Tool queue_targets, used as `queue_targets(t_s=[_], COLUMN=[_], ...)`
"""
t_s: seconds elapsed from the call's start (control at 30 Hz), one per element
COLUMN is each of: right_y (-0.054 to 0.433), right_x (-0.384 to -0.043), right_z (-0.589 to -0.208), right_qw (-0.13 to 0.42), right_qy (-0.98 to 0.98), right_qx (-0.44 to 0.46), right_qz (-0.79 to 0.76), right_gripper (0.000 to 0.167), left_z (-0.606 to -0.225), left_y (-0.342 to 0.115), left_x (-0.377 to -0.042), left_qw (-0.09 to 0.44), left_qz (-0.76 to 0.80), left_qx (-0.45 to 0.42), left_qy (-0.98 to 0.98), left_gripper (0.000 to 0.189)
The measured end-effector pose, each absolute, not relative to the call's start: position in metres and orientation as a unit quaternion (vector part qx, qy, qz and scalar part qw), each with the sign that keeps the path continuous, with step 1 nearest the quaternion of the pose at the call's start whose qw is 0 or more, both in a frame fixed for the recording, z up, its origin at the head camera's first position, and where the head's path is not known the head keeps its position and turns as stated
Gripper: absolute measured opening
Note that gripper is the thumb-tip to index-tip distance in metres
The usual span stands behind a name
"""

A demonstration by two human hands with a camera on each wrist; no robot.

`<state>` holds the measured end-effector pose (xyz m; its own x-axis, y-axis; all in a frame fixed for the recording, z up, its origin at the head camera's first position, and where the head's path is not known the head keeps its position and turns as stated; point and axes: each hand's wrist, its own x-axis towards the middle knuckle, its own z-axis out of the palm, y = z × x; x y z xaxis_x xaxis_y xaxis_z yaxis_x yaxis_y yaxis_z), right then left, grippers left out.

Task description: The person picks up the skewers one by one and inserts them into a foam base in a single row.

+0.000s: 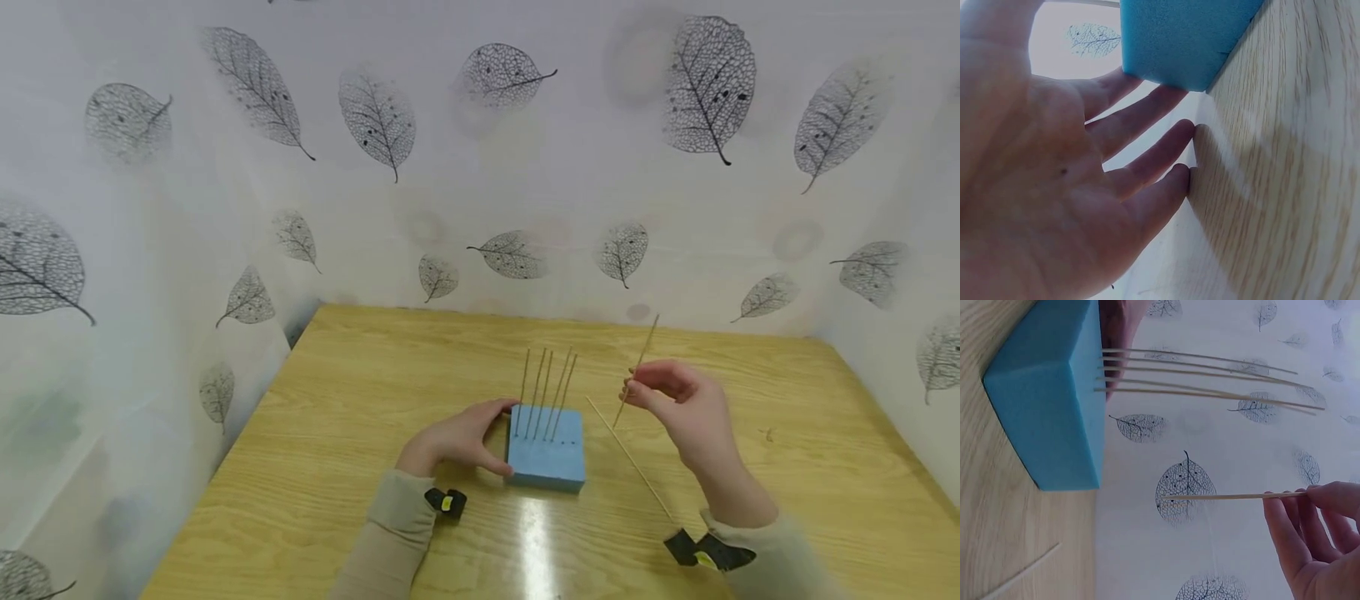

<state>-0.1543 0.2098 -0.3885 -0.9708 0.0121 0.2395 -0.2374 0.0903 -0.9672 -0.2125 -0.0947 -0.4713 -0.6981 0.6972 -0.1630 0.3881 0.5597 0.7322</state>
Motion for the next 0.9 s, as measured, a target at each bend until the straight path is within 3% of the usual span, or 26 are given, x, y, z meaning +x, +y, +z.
queue_targets(t_s=[0.43,0.9], right_y=[0.172,0.165], right_x=[-0.150,-0.158], right_z=[-0.403,-0.420], right_qw=[0.072,0.042], right_qy=[-0.756,-0.757], right_qx=[0.077,0.080], right_qz=[0.646,0.647], right_gripper=[0.018,0.018], left_z=[-0.473,-0.474], left_y=[-0.094,-0.096], left_x=[-0.215,-0.217], left_qw=[0.219,0.222], left_qz=[0.344,0.342], left_qx=[0.324,0.329], left_qy=[0.853,0.852], left_gripper=[0.104,0.104])
